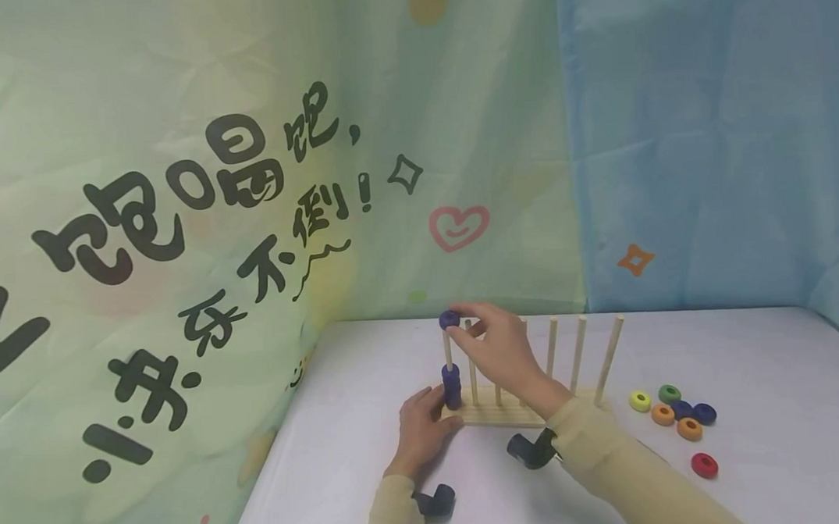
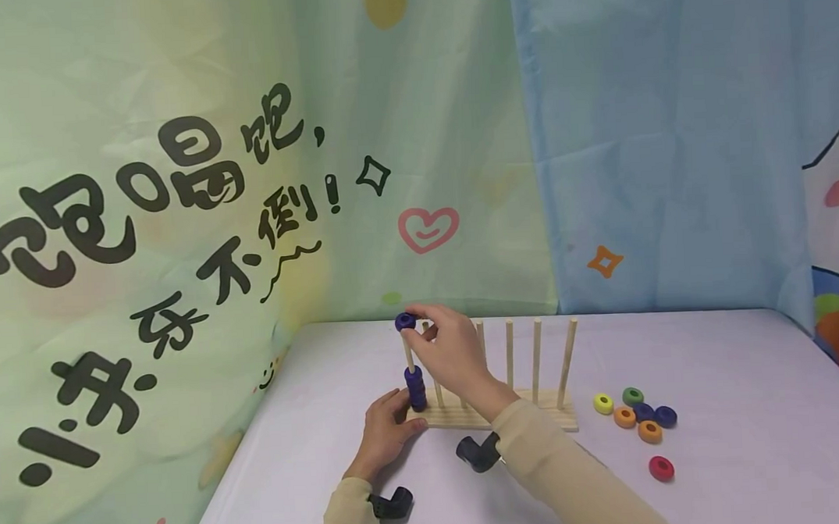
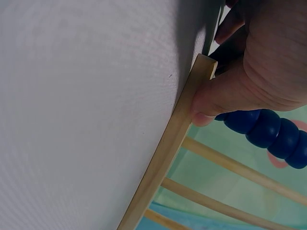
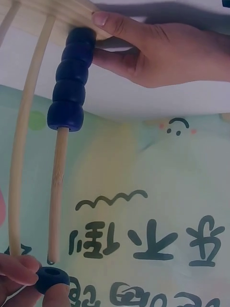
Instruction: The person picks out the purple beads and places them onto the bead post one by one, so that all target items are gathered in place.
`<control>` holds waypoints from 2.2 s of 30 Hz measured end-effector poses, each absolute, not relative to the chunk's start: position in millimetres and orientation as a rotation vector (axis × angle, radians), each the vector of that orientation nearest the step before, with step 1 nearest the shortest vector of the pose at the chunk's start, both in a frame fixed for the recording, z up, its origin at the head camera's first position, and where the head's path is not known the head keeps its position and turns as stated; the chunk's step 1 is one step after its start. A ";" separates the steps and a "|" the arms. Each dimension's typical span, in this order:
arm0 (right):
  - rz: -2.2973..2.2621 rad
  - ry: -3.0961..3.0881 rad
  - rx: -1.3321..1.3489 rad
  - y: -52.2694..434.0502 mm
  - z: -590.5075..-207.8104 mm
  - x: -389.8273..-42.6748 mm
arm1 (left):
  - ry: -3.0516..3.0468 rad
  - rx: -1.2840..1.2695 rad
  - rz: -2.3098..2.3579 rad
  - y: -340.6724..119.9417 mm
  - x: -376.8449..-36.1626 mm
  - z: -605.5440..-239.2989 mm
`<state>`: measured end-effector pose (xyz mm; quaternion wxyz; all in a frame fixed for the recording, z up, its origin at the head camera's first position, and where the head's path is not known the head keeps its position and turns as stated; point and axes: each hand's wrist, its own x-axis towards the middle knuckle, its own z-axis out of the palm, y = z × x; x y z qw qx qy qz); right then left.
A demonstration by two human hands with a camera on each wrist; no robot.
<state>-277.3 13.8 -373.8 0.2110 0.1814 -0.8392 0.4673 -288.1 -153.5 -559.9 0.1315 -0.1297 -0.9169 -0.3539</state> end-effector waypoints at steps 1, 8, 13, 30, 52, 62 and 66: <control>1.287 -2.338 0.496 13.1 -374.0 -278.9 | -2.653 -0.378 -1.023 -153.4 -288.2 -560.8; 1.276 -2.355 0.481 8.7 -373.0 -284.0 | -2.626 -0.396 -1.011 -152.6 -288.8 -561.9; 1.283 -2.359 0.498 5.9 -372.7 -285.5 | -2.680 -0.377 -1.039 -153.3 -288.6 -558.5; 1.223 -2.414 0.436 6.2 -385.0 -290.2 | -2.681 -0.385 -1.052 -153.2 -289.1 -557.3; 1.211 -2.430 0.447 4.6 -392.0 -287.7 | -2.655 -0.409 -1.032 -154.3 -288.7 -557.9; 1.247 -2.378 0.446 4.9 -393.2 -287.1 | -2.682 -0.375 -1.050 -154.3 -289.2 -559.7; 1.270 -2.311 0.456 6.2 -389.7 -284.5 | -2.697 -0.366 -1.051 -154.6 -289.5 -560.5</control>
